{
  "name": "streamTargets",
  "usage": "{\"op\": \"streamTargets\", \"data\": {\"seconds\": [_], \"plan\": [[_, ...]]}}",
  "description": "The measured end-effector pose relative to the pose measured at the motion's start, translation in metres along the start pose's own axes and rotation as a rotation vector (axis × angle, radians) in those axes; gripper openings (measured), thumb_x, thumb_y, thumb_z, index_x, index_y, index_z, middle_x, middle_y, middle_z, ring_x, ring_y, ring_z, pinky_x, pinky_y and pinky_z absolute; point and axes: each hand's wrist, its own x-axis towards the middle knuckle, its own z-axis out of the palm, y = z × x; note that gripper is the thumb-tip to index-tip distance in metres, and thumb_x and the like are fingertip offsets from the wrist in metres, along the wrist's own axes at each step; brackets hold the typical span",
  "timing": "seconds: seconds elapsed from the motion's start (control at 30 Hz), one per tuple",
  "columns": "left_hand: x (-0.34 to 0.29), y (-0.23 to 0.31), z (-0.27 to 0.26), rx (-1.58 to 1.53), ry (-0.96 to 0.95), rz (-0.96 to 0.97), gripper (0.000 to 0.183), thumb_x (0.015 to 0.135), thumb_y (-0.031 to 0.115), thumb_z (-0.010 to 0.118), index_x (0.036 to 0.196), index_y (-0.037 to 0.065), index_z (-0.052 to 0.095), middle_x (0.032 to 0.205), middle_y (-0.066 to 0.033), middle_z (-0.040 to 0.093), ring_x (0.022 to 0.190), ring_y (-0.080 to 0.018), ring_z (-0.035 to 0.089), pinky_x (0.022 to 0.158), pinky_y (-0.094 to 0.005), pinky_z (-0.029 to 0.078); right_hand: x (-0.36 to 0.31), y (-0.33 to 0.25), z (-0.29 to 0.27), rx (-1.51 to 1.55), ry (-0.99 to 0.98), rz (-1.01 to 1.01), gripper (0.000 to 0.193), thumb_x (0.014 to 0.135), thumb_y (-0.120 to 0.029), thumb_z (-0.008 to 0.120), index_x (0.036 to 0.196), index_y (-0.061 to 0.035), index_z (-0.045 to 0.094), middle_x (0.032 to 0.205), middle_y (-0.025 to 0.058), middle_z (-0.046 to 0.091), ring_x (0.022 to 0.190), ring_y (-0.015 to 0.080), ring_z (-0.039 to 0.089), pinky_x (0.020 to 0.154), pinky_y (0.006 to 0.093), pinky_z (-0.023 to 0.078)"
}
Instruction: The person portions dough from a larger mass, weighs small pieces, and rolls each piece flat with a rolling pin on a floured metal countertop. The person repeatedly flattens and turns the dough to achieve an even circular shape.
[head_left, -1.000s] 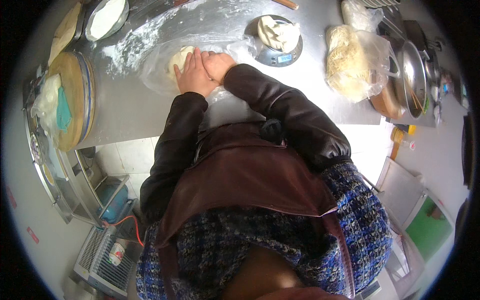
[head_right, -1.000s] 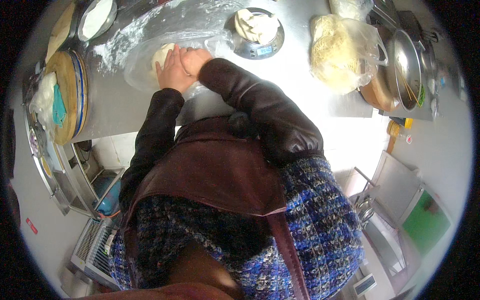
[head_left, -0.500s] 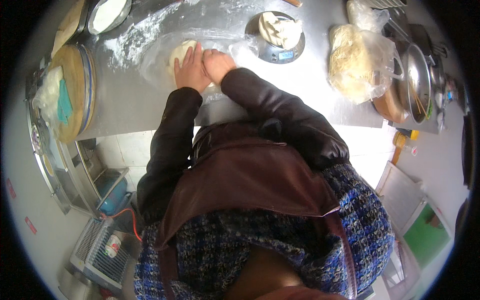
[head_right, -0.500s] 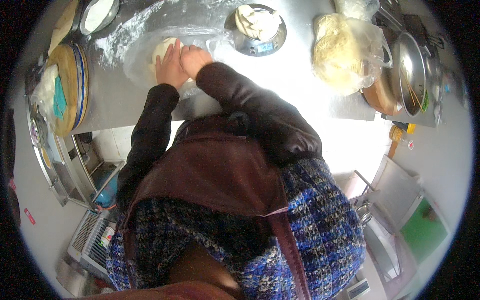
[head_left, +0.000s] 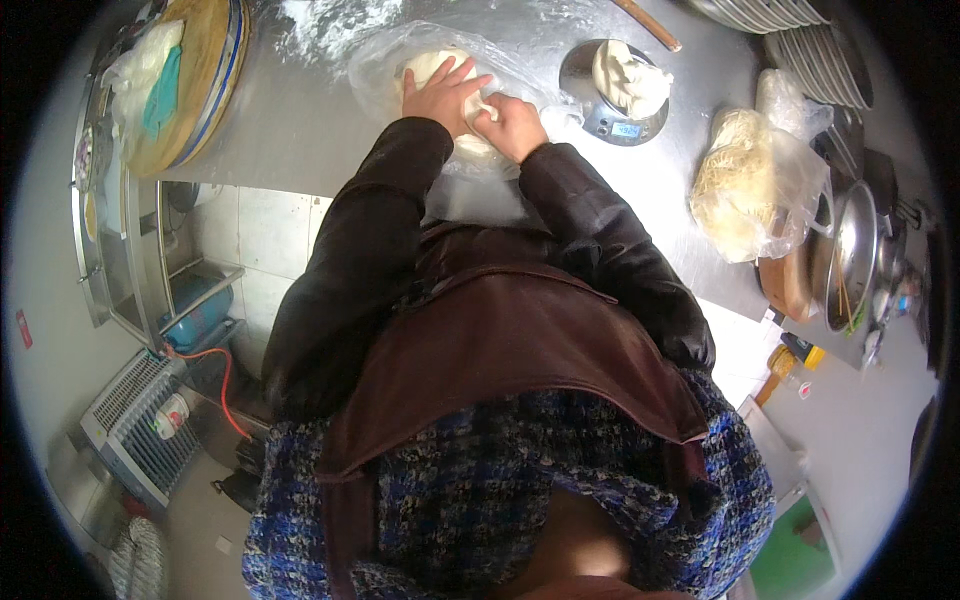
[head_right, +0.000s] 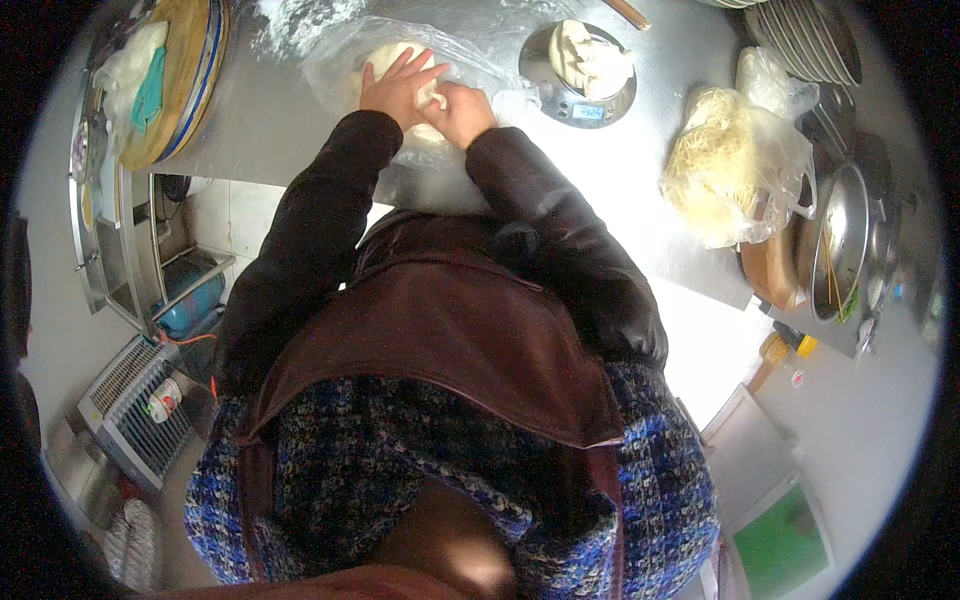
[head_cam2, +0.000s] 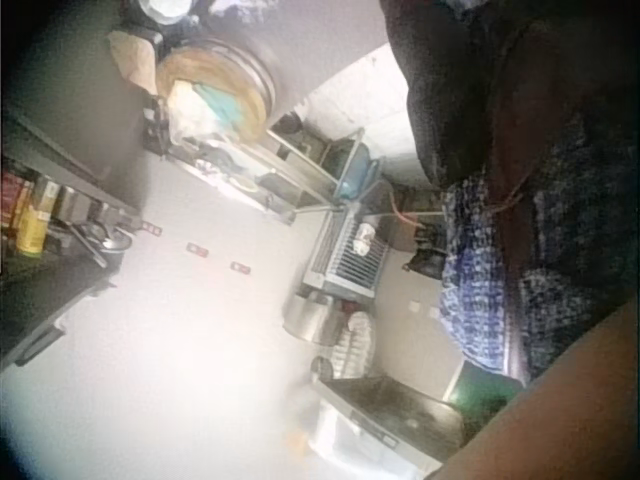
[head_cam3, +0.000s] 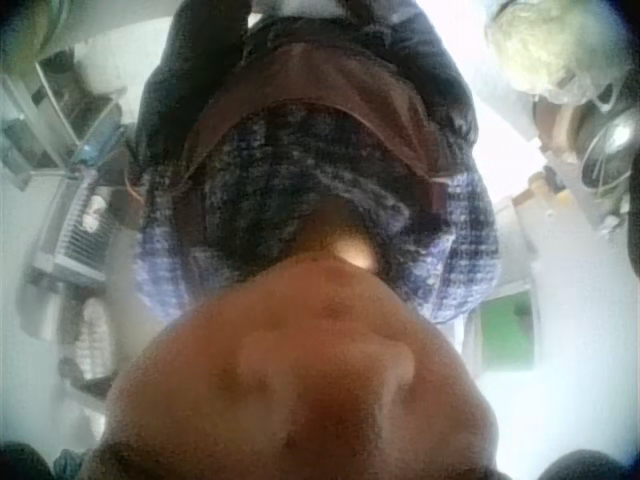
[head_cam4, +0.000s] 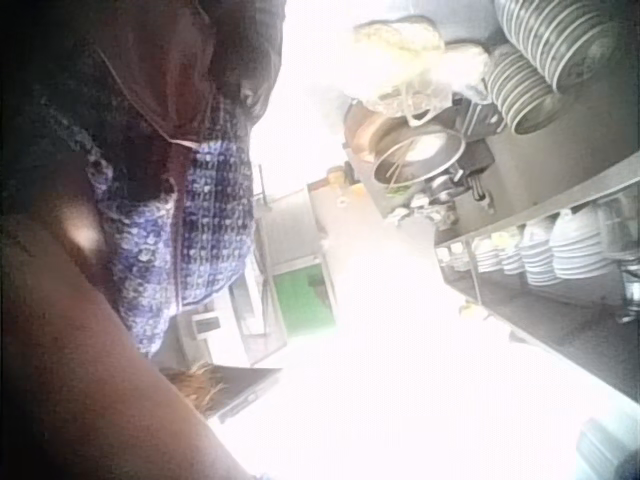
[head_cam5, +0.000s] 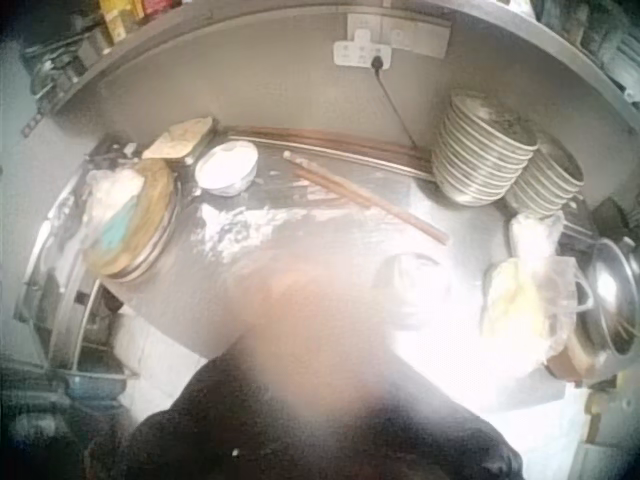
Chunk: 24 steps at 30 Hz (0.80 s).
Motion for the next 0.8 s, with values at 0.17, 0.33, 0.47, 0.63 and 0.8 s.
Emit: {"op": "streamTargets", "data": {"seconds": [0.17,0.33,0.47,0.63,0.8], "plan": [[-0.002,0.001,-0.004,0.079,-0.064,0.037,0.071,0.085,0.038,0.080,0.149,0.048,0.050,0.167,0.0097,0.035,0.158,-0.0159,0.023,0.125,-0.0687,0.012,-0.028,-0.004,-0.004,0.301,-0.021,0.136,0.033,0.091,-0.023,0.066,0.111,0.0017,0.074,0.083,0.0114,0.074,0.074,0.0178,0.068,0.071,0.0321,0.054],[0.008,0.000,0.002,0.144,-0.116,0.022,0.082,0.080,0.046,0.083,0.153,0.048,0.046,0.170,0.0078,0.029,0.159,-0.0178,0.019,0.125,-0.0697,0.012,-0.073,-0.052,-0.038,0.748,-0.148,0.375,0.024,0.094,-0.011,0.062,0.111,0.0009,0.075,0.087,0.0014,0.071,0.081,0.0093,0.063,0.075,0.0272,0.051],[0.025,-0.011,0.009,0.054,-0.044,-0.120,0.087,0.079,0.060,0.080,0.156,0.044,0.043,0.172,0.0048,0.025,0.160,-0.0233,0.017,0.121,-0.0747,0.011,-0.135,-0.098,-0.081,0.743,-0.464,-0.047,0.021,0.097,-0.006,0.064,0.116,0.0025,0.070,0.106,0.0017,0.070,0.098,0.0095,0.062,0.089,0.0258,0.049],[0.017,-0.023,0.012,-0.339,0.054,-0.059,0.091,0.079,0.041,0.081,0.160,0.028,0.041,0.169,-0.0011,0.034,0.160,-0.0273,0.020,0.123,-0.0697,-0.001,-0.109,-0.063,-0.159,0.686,0.149,0.060,0.043,0.104,-0.026,0.065,0.142,-0.0066,0.062,0.116,0.0027,0.072,0.091,0.0104,0.066,0.073,0.0261,0.053],[-0.026,0.005,0.014,-0.532,0.394,0.046,0.065,0.084,0.022,0.073,0.147,0.019,0.057,0.159,-0.0041,0.050,0.155,-0.0301,0.031,0.124,-0.0667,0.007,-0.032,0.019,-0.222,0.529,0.362,0.115,0.045,0.104,-0.022,0.064,0.146,-0.0076,0.059,0.129,0.0083,0.070,0.109,0.0160,0.067,0.092,0.0341,0.055]]}}
